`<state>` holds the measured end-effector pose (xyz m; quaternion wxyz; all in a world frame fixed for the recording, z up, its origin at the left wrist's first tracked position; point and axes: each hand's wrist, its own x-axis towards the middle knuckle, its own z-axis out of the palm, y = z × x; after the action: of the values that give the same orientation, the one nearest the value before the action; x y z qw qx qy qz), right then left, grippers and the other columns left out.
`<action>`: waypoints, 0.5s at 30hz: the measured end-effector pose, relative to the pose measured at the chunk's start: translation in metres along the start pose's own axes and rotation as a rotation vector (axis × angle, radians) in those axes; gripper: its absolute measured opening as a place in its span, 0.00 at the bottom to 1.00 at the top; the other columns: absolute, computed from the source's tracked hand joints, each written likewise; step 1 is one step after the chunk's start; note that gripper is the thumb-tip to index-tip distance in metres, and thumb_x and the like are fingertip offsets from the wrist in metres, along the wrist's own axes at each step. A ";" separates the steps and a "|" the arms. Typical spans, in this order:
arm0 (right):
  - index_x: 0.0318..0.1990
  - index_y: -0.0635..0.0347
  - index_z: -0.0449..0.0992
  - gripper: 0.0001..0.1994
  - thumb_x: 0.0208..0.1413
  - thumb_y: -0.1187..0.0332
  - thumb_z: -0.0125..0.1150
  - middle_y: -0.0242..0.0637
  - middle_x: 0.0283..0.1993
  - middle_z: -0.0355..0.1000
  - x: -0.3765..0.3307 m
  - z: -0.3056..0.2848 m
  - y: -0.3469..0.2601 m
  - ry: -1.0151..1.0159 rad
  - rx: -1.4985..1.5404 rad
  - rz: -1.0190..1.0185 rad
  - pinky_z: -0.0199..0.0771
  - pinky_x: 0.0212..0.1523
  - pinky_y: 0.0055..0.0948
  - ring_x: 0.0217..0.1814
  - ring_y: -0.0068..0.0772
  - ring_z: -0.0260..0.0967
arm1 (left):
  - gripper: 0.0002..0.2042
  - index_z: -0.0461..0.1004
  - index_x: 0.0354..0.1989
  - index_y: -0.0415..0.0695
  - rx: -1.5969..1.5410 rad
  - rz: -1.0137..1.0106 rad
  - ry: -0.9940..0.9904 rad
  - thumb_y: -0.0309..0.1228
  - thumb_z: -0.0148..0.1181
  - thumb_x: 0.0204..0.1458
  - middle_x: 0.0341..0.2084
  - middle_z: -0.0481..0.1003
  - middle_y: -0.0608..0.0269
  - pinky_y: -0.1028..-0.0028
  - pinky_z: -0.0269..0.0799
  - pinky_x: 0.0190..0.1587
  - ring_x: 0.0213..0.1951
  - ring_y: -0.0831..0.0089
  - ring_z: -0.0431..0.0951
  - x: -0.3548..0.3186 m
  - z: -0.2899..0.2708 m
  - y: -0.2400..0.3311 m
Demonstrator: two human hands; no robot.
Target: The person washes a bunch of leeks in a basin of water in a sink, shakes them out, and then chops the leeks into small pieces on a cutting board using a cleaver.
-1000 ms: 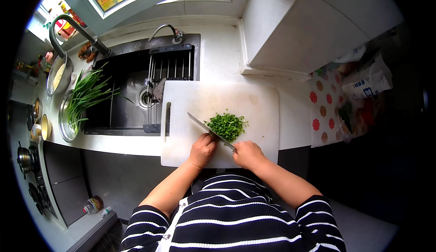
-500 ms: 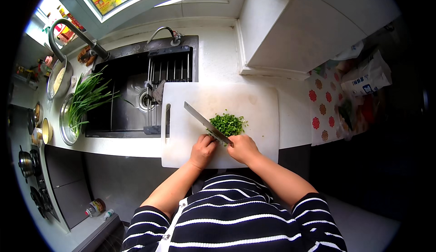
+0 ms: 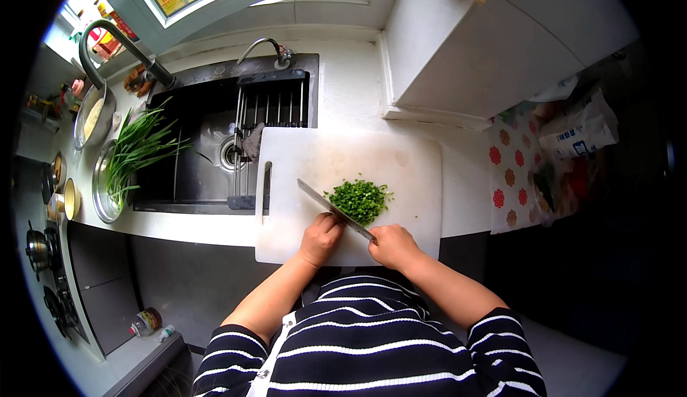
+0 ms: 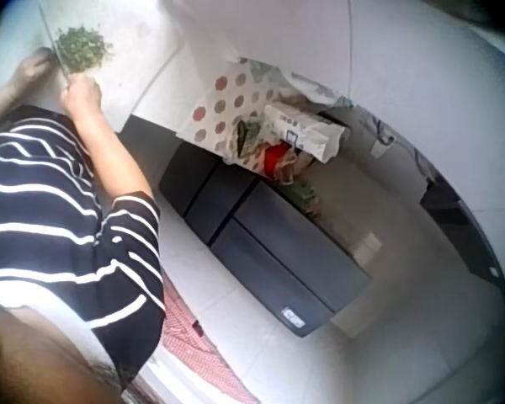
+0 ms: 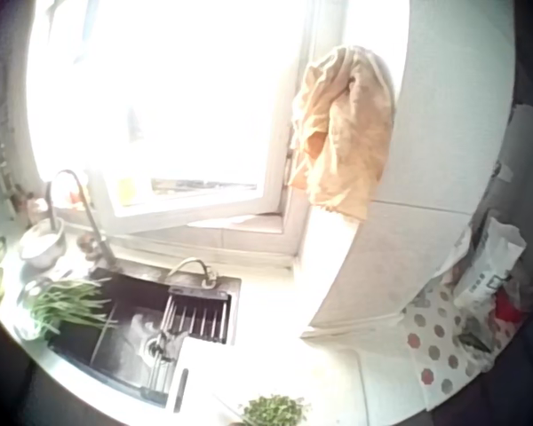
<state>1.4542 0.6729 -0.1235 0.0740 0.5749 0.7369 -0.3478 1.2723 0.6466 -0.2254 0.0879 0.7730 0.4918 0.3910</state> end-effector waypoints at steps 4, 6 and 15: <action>0.30 0.58 0.79 0.09 0.45 0.69 0.53 0.53 0.32 0.75 0.009 0.002 -0.005 -0.030 -0.038 0.021 0.75 0.41 0.49 0.36 0.57 0.74 | 0.08 0.77 0.29 0.43 -0.004 0.002 0.010 0.21 0.59 0.36 0.31 0.75 0.63 0.70 0.75 0.35 0.35 0.64 0.76 0.001 0.001 0.001; 0.30 0.59 0.79 0.09 0.45 0.68 0.53 0.53 0.32 0.76 0.019 0.010 -0.007 -0.021 -0.043 0.020 0.75 0.42 0.48 0.36 0.57 0.74 | 0.09 0.77 0.29 0.43 -0.018 -0.001 -0.007 0.22 0.59 0.36 0.31 0.75 0.62 0.70 0.75 0.35 0.35 0.64 0.76 0.002 0.000 0.001; 0.32 0.57 0.79 0.09 0.47 0.67 0.54 0.50 0.31 0.75 0.042 0.016 -0.002 0.045 0.123 -0.055 0.75 0.40 0.47 0.36 0.55 0.74 | 0.10 0.78 0.29 0.43 -0.005 0.002 -0.034 0.22 0.59 0.35 0.32 0.74 0.62 0.69 0.75 0.36 0.37 0.62 0.75 0.000 -0.004 0.001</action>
<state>1.4345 0.6966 -0.1557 0.0125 0.5654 0.7312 -0.3814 1.2704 0.6450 -0.2215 0.0978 0.7800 0.4884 0.3790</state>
